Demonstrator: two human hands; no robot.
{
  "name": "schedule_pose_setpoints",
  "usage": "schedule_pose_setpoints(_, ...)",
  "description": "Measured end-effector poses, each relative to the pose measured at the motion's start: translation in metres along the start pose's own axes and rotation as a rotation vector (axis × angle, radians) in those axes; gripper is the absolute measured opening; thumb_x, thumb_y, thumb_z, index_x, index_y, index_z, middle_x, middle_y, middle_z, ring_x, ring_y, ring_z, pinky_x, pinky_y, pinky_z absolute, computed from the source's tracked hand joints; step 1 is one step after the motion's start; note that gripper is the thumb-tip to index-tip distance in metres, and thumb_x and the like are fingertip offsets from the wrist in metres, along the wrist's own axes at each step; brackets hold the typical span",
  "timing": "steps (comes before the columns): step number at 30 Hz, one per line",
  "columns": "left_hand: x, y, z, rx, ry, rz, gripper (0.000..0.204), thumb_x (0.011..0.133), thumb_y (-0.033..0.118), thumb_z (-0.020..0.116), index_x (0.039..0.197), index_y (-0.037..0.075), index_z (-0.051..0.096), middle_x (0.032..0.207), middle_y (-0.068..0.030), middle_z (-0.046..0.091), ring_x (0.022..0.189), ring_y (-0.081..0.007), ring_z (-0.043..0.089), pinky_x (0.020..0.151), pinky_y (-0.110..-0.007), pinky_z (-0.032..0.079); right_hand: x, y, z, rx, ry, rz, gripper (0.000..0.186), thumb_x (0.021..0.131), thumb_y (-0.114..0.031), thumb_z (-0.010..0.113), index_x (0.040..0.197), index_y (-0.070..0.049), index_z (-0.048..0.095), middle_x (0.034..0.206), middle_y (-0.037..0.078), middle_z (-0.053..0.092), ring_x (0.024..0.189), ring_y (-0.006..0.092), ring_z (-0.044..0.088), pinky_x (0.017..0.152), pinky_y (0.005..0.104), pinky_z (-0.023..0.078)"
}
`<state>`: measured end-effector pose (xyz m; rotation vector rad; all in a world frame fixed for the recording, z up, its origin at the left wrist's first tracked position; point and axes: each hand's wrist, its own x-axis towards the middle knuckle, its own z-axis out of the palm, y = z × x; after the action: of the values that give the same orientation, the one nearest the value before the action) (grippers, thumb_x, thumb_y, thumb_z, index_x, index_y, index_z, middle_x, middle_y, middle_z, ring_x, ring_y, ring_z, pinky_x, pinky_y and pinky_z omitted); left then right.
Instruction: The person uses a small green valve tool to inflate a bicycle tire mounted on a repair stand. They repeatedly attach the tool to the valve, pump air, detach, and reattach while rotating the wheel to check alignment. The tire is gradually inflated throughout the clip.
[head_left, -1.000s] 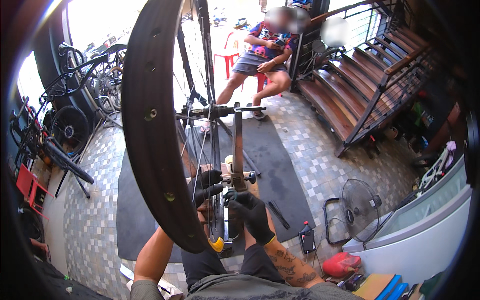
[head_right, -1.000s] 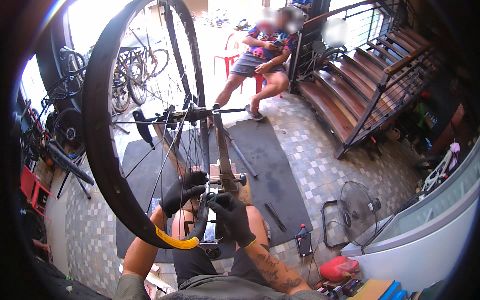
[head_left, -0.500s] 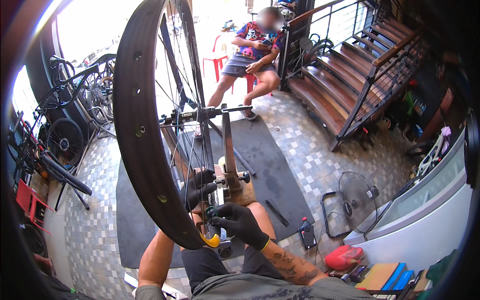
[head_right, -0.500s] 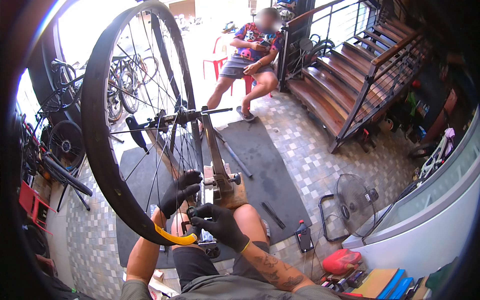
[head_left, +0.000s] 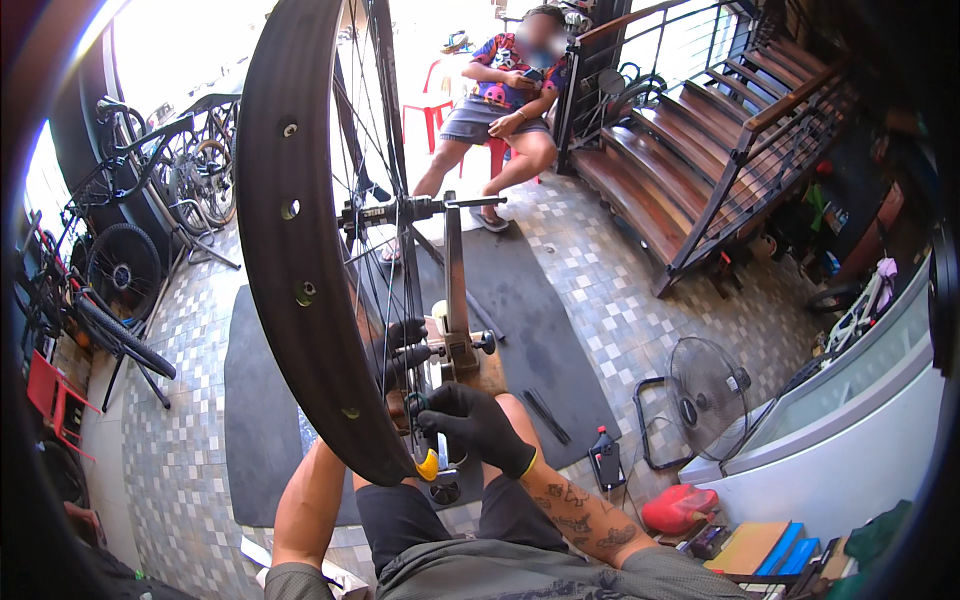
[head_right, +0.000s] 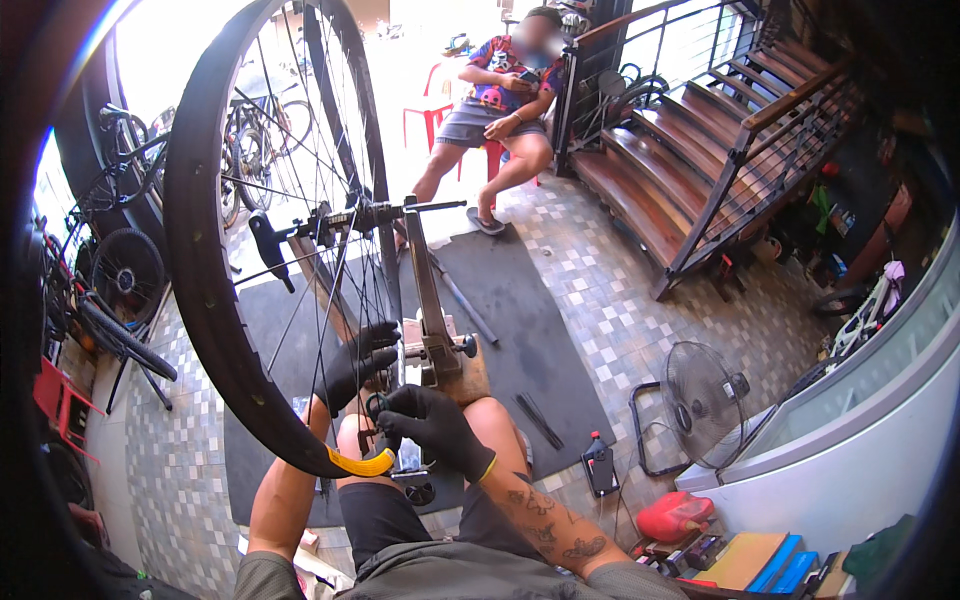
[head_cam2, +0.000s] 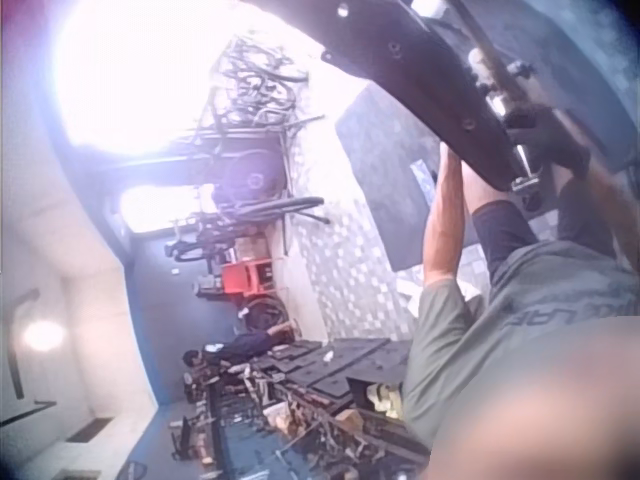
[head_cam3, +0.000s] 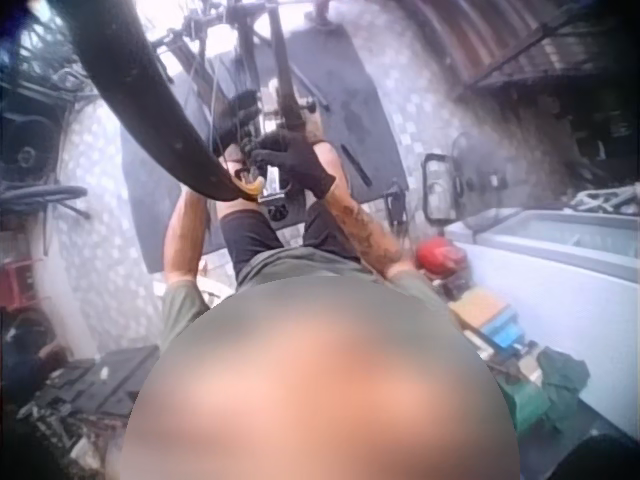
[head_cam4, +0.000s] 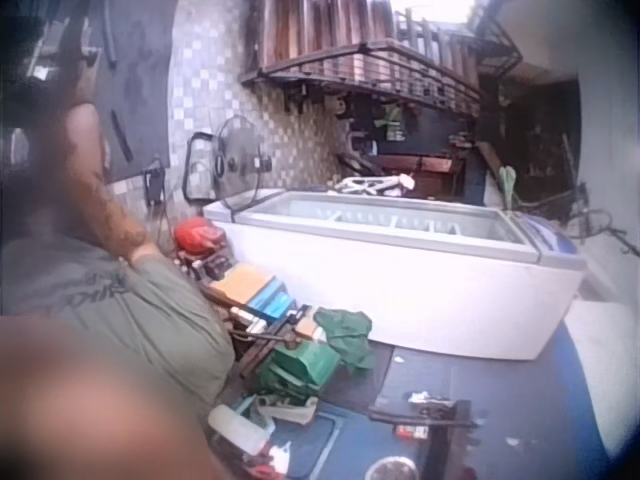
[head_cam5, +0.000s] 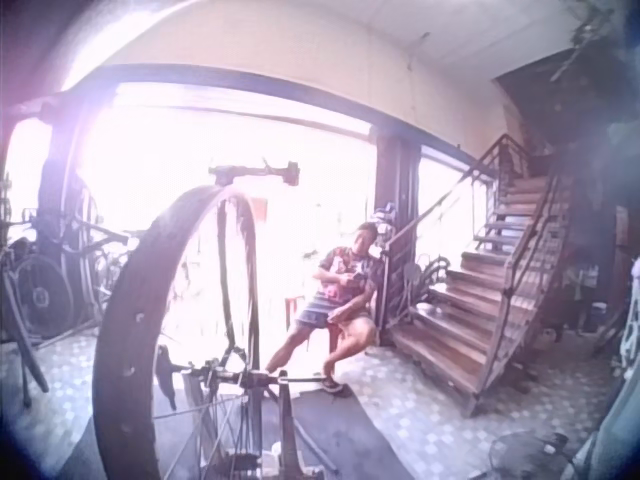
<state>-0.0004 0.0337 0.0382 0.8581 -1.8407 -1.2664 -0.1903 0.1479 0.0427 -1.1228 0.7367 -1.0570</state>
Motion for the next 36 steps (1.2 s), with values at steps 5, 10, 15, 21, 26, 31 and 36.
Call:
schedule_pose_setpoints(5, 0.007, -0.008, -0.004, -0.004, 0.008, -0.135, 0.07, 0.095, 0.039, 0.071, 0.148, 0.0, 0.048, 0.14, -0.0186, 0.06, 0.131, -0.0285, 0.057, 0.11, -0.04, 0.045, 0.007, 0.002, -0.004, -0.085, 0.012, -0.036, 0.019, 0.095, -0.008, 0.073, 0.109, 0.002, 0.066, 0.093, 0.003, 0.07, 0.083, 0.0089, 0.067, 0.077, 0.027, 0.055)
schedule_pose_setpoints(10, 0.012, -0.015, -0.008, 0.003, 0.013, -0.124, 0.067, 0.096, 0.037, 0.07, 0.147, 0.0, 0.048, 0.141, -0.0179, 0.059, 0.132, -0.0282, 0.056, 0.109, -0.039, 0.046, 0.014, 0.001, -0.009, -0.113, -0.036, -0.073, 0.02, 0.093, -0.009, 0.074, 0.107, 0.003, 0.066, 0.09, 0.004, 0.07, 0.081, 0.0097, 0.068, 0.075, 0.0278, 0.056)
schedule_pose_setpoints(15, 0.023, -0.043, -0.019, 0.097, -0.001, -0.056, 0.053, 0.1, 0.029, 0.066, 0.145, 0.004, 0.055, 0.151, -0.0129, 0.053, 0.141, -0.0257, 0.048, 0.118, -0.037, 0.037, 0.038, 0.024, -0.026, -0.414, -0.054, -0.313, 0.03, 0.091, -0.027, 0.076, 0.108, -0.002, 0.075, 0.089, 0.003, 0.074, 0.08, 0.0078, 0.065, 0.074, 0.0289, 0.054)
schedule_pose_setpoints(21, 0.032, -0.055, -0.031, 0.254, 0.003, 0.11, 0.054, 0.097, 0.045, 0.071, 0.136, 0.008, 0.062, 0.142, -0.0143, 0.061, 0.132, -0.0329, 0.058, 0.113, -0.041, 0.045, 0.048, 0.04, -0.039, -0.251, 0.011, -0.302, 0.025, 0.09, -0.02, 0.078, 0.105, 0.0, 0.075, 0.093, 0.009, 0.075, 0.087, 0.0153, 0.07, 0.082, 0.0291, 0.055)
schedule_pose_setpoints(26, 0.035, -0.051, -0.026, 0.097, -0.031, 0.01, 0.061, 0.1, 0.041, 0.065, 0.148, 0.006, 0.051, 0.144, -0.0136, 0.059, 0.134, -0.0268, 0.058, 0.112, -0.037, 0.046, 0.033, 0.024, -0.039, -0.393, -0.037, -0.283, 0.025, 0.093, -0.015, 0.076, 0.111, 0.001, 0.071, 0.099, 0.009, 0.075, 0.09, 0.0157, 0.071, 0.088, 0.0293, 0.055)
schedule_pose_setpoints(31, 0.035, -0.054, -0.029, 0.112, -0.051, 0.011, 0.062, 0.098, 0.042, 0.069, 0.147, 0.007, 0.054, 0.145, -0.0134, 0.059, 0.134, -0.0281, 0.058, 0.115, -0.038, 0.045, 0.032, 0.022, -0.031, -0.281, -0.086, -0.241, 0.025, 0.093, -0.013, 0.076, 0.112, 0.002, 0.071, 0.099, 0.009, 0.075, 0.091, 0.0164, 0.072, 0.089, 0.0303, 0.056)
schedule_pose_setpoints(36, 0.036, -0.059, -0.032, 0.15, -0.04, 0.059, 0.067, 0.096, 0.048, 0.07, 0.147, 0.008, 0.054, 0.145, -0.0134, 0.059, 0.134, -0.0288, 0.058, 0.113, -0.038, 0.045, 0.031, 0.022, -0.035, -0.207, -0.119, -0.202, 0.024, 0.093, -0.012, 0.076, 0.111, 0.002, 0.071, 0.101, 0.01, 0.076, 0.091, 0.0167, 0.072, 0.091, 0.0313, 0.057)
